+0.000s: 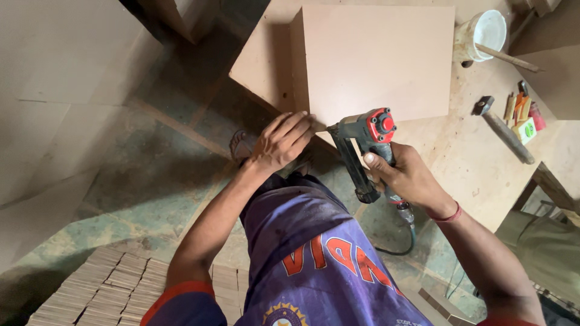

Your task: The person assembles a rectangular wooden box by applying glue to the edges of a pre-assembled frame and attaching a flat wooden panel using a pneumatic nail gun. The process is repeated for multiple boxes.

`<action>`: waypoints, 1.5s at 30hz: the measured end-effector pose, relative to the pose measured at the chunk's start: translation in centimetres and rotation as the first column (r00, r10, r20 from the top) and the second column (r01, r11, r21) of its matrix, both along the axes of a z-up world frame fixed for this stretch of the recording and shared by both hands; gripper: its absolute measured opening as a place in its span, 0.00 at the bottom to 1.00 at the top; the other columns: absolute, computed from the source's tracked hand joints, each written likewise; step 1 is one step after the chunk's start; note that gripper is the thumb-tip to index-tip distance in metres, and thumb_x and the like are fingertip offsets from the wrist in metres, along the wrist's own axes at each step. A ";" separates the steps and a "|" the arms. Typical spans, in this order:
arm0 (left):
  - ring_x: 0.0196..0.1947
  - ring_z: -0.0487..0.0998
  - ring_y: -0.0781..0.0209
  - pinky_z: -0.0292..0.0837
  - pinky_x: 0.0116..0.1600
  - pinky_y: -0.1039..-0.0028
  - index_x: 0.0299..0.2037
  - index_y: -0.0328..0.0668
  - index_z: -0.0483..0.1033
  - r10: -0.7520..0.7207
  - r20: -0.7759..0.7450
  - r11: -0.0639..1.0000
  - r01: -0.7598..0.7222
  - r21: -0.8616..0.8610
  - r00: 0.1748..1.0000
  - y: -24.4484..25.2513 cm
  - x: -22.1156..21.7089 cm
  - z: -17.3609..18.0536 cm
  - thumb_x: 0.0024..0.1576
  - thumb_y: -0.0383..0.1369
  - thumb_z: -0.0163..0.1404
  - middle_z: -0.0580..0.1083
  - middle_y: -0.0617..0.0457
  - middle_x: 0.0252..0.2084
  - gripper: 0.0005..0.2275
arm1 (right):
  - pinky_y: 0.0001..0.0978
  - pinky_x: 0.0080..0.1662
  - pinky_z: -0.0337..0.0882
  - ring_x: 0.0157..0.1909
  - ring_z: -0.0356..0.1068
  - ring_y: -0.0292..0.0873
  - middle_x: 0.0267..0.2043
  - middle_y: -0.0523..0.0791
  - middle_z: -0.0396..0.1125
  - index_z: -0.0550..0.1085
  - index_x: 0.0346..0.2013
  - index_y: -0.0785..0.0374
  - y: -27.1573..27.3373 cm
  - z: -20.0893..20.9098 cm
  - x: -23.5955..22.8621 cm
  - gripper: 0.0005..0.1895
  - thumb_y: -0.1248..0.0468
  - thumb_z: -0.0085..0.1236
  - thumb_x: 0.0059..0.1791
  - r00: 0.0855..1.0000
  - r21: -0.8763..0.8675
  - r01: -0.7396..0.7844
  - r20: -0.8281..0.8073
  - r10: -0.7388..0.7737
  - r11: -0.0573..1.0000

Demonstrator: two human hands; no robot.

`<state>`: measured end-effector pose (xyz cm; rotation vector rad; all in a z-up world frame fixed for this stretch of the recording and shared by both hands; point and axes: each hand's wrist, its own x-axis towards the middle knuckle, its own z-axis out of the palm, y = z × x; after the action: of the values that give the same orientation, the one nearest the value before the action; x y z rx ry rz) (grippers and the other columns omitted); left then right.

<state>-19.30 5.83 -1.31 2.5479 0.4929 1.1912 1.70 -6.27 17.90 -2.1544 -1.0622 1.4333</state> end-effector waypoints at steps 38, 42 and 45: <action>0.65 0.65 0.39 0.58 0.67 0.42 0.56 0.40 0.75 -0.146 -0.435 0.984 0.174 0.026 0.889 -4.4 25.9 4.2 0.53 0.32 0.48 0.68 0.40 0.62 0.19 | 0.31 0.24 0.61 0.20 0.64 0.36 0.19 0.44 0.65 0.71 0.30 0.67 -20.1 -2.5 15.2 0.19 0.54 0.54 0.54 0.704 0.059 0.700 0.113 -0.701 0.712; 0.67 0.61 0.33 0.54 0.64 0.32 0.57 0.47 0.73 -0.105 -0.517 0.959 0.225 0.174 0.849 -6.6 33.0 4.3 0.52 0.33 0.47 0.65 0.42 0.65 0.21 | 0.32 0.23 0.59 0.18 0.60 0.36 0.17 0.44 0.64 0.71 0.29 0.66 -24.2 -3.6 17.1 0.18 0.53 0.55 0.53 0.631 0.056 0.773 0.041 -0.775 0.632; 0.68 0.62 0.31 0.56 0.64 0.32 0.54 0.44 0.74 -0.082 -0.626 0.911 0.312 0.268 0.776 -7.3 34.8 3.8 0.56 0.35 0.47 0.68 0.42 0.63 0.16 | 0.31 0.23 0.59 0.19 0.60 0.35 0.17 0.44 0.64 0.70 0.28 0.67 -26.0 -4.4 19.0 0.20 0.53 0.55 0.54 0.619 0.091 0.782 0.001 -0.785 0.617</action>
<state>15.50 -1.52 2.49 3.1947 0.1099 0.3775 20.72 -32.28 13.50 -2.1489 -0.0750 0.8818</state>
